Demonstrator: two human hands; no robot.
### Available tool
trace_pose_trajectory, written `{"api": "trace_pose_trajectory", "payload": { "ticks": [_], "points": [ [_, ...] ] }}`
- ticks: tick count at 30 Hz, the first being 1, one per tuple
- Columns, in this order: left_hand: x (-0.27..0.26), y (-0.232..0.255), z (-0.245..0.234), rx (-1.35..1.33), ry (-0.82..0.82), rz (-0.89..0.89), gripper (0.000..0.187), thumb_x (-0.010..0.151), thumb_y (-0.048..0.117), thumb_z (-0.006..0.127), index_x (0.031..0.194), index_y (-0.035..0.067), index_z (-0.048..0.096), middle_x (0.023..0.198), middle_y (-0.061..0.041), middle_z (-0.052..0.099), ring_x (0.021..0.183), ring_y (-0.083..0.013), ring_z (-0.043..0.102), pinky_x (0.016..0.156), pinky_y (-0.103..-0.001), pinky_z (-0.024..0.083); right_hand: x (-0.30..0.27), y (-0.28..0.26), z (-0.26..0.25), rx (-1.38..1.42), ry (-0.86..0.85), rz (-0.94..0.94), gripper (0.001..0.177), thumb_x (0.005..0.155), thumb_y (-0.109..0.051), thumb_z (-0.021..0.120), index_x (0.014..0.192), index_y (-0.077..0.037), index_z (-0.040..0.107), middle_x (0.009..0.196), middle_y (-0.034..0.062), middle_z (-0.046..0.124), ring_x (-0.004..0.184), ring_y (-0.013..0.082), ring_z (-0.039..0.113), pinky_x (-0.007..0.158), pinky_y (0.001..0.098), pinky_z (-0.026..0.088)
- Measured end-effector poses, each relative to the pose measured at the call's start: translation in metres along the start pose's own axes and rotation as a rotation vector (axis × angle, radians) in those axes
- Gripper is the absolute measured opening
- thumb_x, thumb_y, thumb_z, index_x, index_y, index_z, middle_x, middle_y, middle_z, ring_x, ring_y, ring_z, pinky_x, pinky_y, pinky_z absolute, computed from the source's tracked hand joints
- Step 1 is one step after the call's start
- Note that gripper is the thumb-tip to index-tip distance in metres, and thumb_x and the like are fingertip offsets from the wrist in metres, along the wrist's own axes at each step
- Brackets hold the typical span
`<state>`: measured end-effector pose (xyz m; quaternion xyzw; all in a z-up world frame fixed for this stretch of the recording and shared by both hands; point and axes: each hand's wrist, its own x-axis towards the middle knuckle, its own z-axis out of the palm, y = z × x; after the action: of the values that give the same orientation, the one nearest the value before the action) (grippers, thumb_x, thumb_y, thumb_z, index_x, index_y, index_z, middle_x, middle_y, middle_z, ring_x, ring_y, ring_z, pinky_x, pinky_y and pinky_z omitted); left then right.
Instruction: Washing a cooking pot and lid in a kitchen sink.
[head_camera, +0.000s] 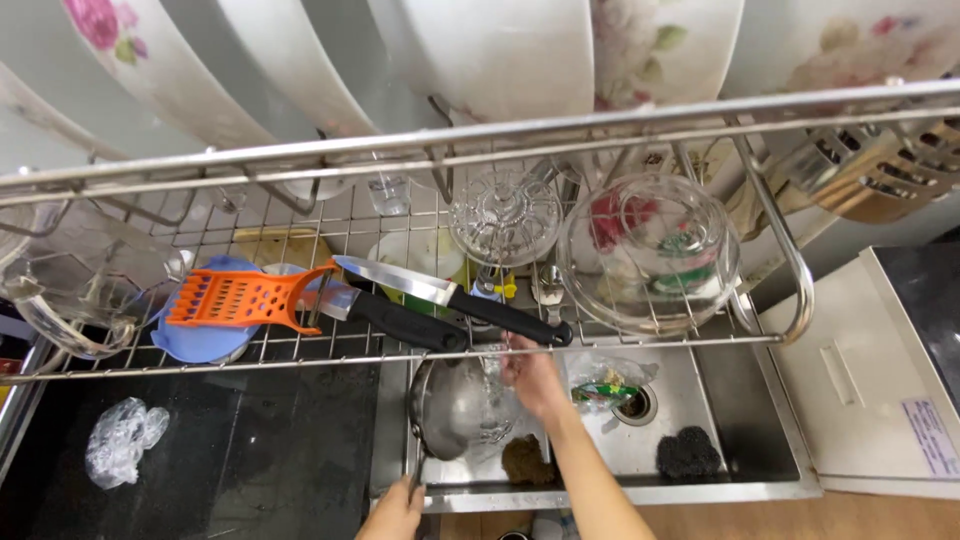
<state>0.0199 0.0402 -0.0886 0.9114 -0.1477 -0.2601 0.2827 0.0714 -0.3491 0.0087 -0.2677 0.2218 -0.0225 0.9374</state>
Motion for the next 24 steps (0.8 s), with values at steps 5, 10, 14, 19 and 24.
{"api": "trace_pose_trajectory", "payload": {
  "ticks": [5,10,14,19,24],
  "points": [
    [-0.021,0.089,-0.060,0.253,-0.084,-0.178,0.039,0.099,0.028,0.052,0.129,0.003,0.052,0.102,-0.033,0.068,0.103,-0.0510,0.065,0.095,-0.058,0.050,-0.089,0.033,-0.002,-0.135,0.208,0.056,0.023,0.099,-0.019,0.053,0.108,-0.005,0.069,0.085,0.0041,0.065,0.071,0.0130,0.059,0.065,0.0277,0.050],
    [-0.006,0.071,-0.051,0.471,-0.203,-0.063,0.042,0.097,0.006,0.039,0.137,-0.007,0.040,0.101,-0.034,0.071,0.096,-0.0455,0.075,0.085,-0.052,0.063,-0.180,0.035,-0.021,-0.429,0.205,0.074,0.021,0.101,-0.020,0.056,0.111,-0.006,0.069,0.087,0.0041,0.066,0.076,0.0125,0.063,0.064,0.0265,0.047],
    [0.003,0.047,-0.039,0.474,-0.090,0.019,0.026,0.103,0.021,0.046,0.116,0.000,0.055,0.095,-0.030,0.074,0.090,-0.0462,0.073,0.078,-0.056,0.058,-0.225,0.007,-0.080,-0.752,0.327,-0.053,0.023,0.098,-0.019,0.057,0.113,-0.007,0.069,0.090,0.0018,0.070,0.079,0.0107,0.066,0.067,0.0248,0.049],
    [-0.027,0.087,-0.048,-0.016,-0.172,-0.285,0.027,0.104,0.030,0.051,0.103,0.004,0.059,0.066,-0.022,0.069,0.050,-0.0368,0.068,0.049,-0.046,0.052,-0.220,-0.066,-0.224,-0.808,0.498,-0.170,0.023,0.099,-0.016,0.056,0.115,-0.005,0.068,0.092,0.0072,0.071,0.082,0.0150,0.068,0.069,0.0288,0.053],
    [-0.065,0.108,-0.034,-1.034,-0.222,-0.575,0.037,0.102,0.031,0.052,0.077,0.005,0.044,0.052,0.000,0.034,0.037,-0.0118,0.026,0.031,-0.030,0.020,-0.119,-0.099,-0.425,-1.383,0.550,0.098,0.045,0.093,-0.019,0.065,0.134,-0.006,0.053,0.115,0.0132,0.065,0.100,0.0250,0.062,0.084,0.0387,0.053]
  ]
}}
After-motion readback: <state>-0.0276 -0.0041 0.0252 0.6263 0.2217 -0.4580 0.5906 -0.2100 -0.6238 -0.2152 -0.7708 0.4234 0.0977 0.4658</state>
